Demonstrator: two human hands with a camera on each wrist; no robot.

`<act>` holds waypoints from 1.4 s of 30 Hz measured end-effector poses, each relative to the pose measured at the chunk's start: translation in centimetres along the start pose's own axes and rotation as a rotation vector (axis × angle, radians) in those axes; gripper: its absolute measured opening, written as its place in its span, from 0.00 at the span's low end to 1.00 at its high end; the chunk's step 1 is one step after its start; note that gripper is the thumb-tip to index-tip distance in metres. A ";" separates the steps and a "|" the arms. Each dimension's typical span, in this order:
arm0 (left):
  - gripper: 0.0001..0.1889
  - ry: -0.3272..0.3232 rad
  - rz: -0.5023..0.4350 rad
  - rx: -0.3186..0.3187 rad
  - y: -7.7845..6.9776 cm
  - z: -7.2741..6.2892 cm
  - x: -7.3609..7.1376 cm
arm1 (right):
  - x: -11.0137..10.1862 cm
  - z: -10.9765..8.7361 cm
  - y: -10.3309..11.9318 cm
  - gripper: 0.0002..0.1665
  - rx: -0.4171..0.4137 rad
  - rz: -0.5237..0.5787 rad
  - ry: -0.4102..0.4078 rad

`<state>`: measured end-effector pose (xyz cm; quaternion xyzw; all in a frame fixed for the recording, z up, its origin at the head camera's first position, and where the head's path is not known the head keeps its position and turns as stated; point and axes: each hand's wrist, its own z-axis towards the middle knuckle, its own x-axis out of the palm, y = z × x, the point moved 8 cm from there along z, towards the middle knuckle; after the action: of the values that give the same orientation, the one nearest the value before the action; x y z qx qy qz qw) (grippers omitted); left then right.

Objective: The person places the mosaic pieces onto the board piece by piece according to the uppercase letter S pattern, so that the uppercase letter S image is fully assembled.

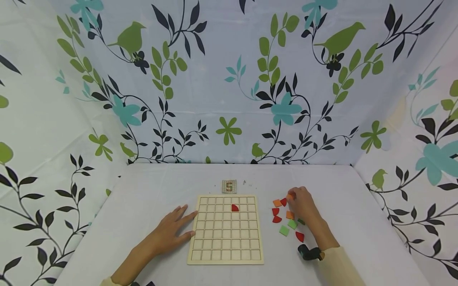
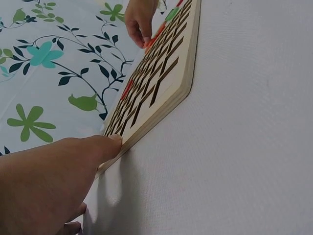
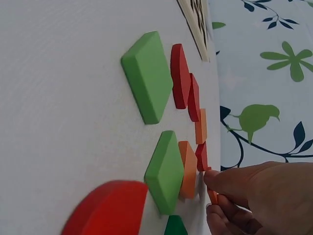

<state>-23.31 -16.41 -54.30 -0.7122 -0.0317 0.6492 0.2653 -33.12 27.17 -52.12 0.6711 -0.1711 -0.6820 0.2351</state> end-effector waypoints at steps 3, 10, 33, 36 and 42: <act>0.34 0.006 -0.001 0.000 -0.1 0.0 -0.1 | 0.2 0.5 0.4 0.16 -0.001 0.020 -0.003; 0.34 0.022 -0.009 -0.006 -0.3 -0.1 -0.3 | 1.7 1.2 2.8 0.20 0.004 0.116 0.030; 0.34 0.009 -0.014 0.003 -0.2 0.0 -0.1 | 10.5 -0.1 17.2 0.03 -0.434 0.205 0.243; 0.34 0.012 -0.012 0.001 -0.1 0.0 0.0 | 11.1 -0.2 17.2 0.04 -0.451 0.169 0.236; 0.34 0.005 -0.006 0.007 0.0 0.0 -0.1 | 11.0 -0.6 17.4 0.06 -0.460 0.152 0.208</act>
<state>-23.33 -16.43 -54.20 -0.7128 -0.0306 0.6467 0.2698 -30.84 6.70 -51.78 0.6516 -0.0364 -0.6109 0.4483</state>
